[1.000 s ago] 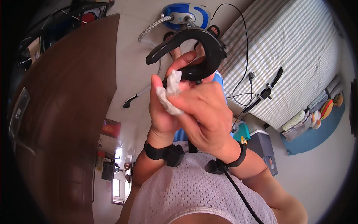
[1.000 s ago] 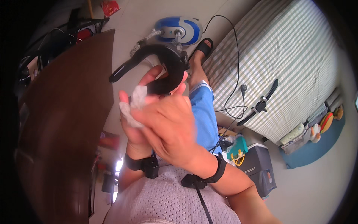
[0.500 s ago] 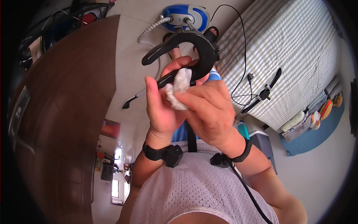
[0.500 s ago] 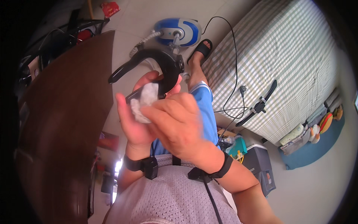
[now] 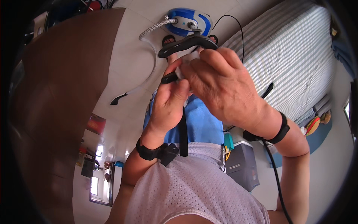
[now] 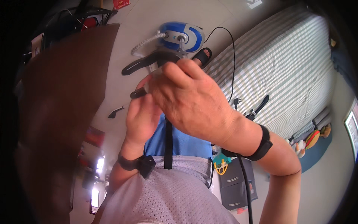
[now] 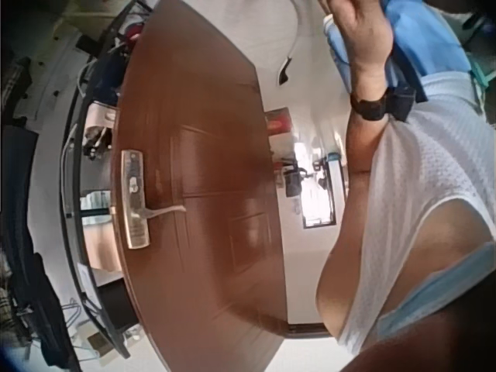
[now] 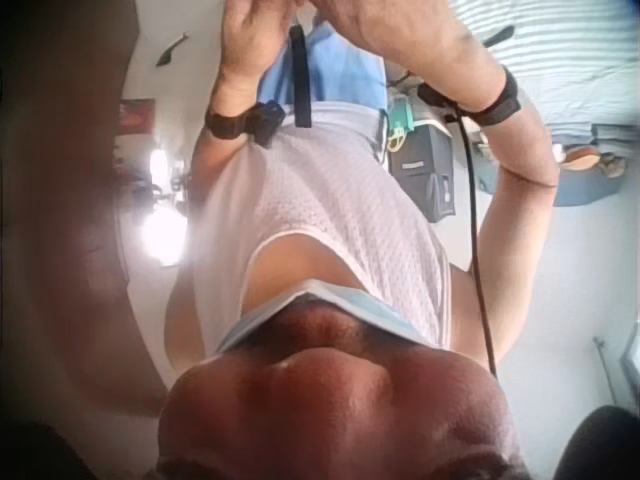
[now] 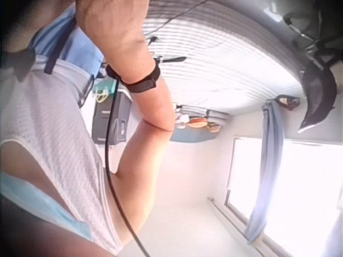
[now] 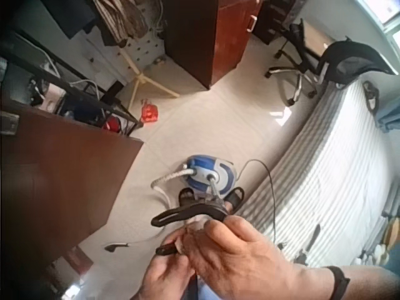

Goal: The person wipes the nozzle, handle, and body of a garment steamer with a cloth, then coils the power cable and wipes the base of the machine.

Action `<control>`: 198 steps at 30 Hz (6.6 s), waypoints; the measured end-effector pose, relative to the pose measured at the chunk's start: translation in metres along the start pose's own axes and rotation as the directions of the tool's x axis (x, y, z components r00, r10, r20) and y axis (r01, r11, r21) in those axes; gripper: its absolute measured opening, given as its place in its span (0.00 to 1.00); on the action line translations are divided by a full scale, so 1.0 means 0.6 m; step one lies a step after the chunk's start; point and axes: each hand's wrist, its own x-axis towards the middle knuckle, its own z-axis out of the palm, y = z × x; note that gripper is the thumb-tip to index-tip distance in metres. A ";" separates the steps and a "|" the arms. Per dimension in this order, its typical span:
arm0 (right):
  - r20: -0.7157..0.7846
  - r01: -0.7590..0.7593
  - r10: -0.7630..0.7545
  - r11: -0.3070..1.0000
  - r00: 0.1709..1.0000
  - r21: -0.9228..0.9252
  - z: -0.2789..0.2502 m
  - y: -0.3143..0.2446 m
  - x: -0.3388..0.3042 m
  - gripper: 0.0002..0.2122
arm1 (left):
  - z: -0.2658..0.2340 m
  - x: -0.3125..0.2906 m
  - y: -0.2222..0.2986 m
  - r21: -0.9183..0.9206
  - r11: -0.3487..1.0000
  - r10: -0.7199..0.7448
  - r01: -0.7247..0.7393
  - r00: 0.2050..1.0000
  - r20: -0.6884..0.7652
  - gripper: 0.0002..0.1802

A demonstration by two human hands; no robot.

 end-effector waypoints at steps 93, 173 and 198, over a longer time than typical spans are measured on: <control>-0.016 -0.332 0.573 0.497 0.819 0.802 0.007 0.077 -0.009 0.12 | 0.012 0.004 0.032 0.180 0.982 -0.027 0.060 0.983 -0.181 0.20; 0.168 -0.324 0.328 0.945 0.930 -0.052 -0.020 -0.035 0.065 0.14 | 0.020 0.016 0.010 0.005 0.994 0.105 -0.106 0.978 -0.182 0.19; 0.018 -0.443 0.442 0.897 0.897 0.010 0.025 -0.055 0.061 0.09 | 0.032 0.019 0.001 0.383 0.890 0.326 -0.248 0.933 -0.152 0.29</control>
